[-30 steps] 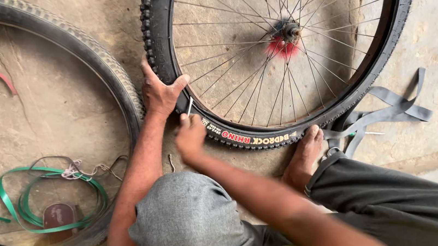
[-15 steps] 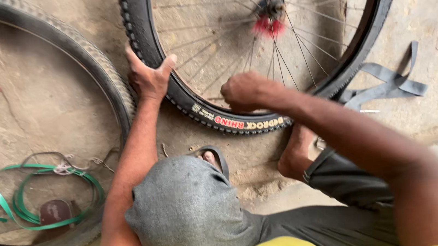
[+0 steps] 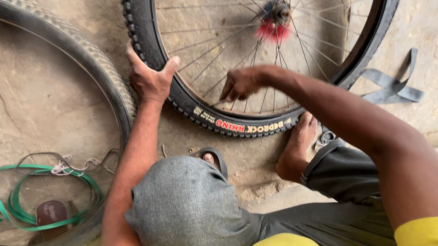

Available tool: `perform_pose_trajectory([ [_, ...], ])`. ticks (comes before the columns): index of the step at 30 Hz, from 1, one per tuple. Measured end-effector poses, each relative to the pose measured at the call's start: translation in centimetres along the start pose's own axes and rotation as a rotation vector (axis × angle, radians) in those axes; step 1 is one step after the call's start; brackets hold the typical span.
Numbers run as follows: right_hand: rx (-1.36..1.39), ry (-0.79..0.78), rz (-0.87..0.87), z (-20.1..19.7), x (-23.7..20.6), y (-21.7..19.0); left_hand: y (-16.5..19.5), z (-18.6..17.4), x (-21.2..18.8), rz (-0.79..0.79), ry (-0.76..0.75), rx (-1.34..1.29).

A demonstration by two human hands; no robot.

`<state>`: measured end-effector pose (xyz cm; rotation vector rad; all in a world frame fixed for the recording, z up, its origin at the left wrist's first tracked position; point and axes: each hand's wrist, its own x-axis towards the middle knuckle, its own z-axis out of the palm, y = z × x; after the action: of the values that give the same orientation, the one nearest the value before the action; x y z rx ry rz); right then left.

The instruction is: The person cuts a strip from an old inner tube using scissors and wraps it around the rim of a bicycle wheel. They then mount a tire onto the wheel using a tire lever and prepare a new inner tube by removing it from its packaging.

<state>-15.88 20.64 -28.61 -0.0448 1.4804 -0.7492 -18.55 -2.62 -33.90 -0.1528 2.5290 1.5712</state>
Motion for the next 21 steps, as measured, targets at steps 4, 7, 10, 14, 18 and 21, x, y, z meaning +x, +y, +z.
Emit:
perform_pose_trajectory([
  [4,0.058,0.218,-0.121,7.5,1.8,2.2,0.1,0.1,0.0,0.026,-0.005,0.048],
  [7,0.407,0.620,-0.001,15.5,3.6,0.9,0.5,0.0,0.0,0.011,-0.026,-0.003],
  [10,0.394,1.343,-0.001,20.7,7.0,-2.8,0.9,-0.3,0.0,0.019,-0.026,0.034],
  [14,1.075,1.281,-0.083,21.2,9.4,-6.9,0.8,-0.4,-0.2,-0.042,-0.034,0.096],
  [18,1.822,0.766,0.014,18.8,8.1,-7.8,0.4,-0.3,-0.5,-0.060,-0.054,-0.007],
  [21,0.692,0.962,-0.132,18.8,5.0,-3.7,0.5,-1.1,1.0,0.017,-0.097,0.128],
])
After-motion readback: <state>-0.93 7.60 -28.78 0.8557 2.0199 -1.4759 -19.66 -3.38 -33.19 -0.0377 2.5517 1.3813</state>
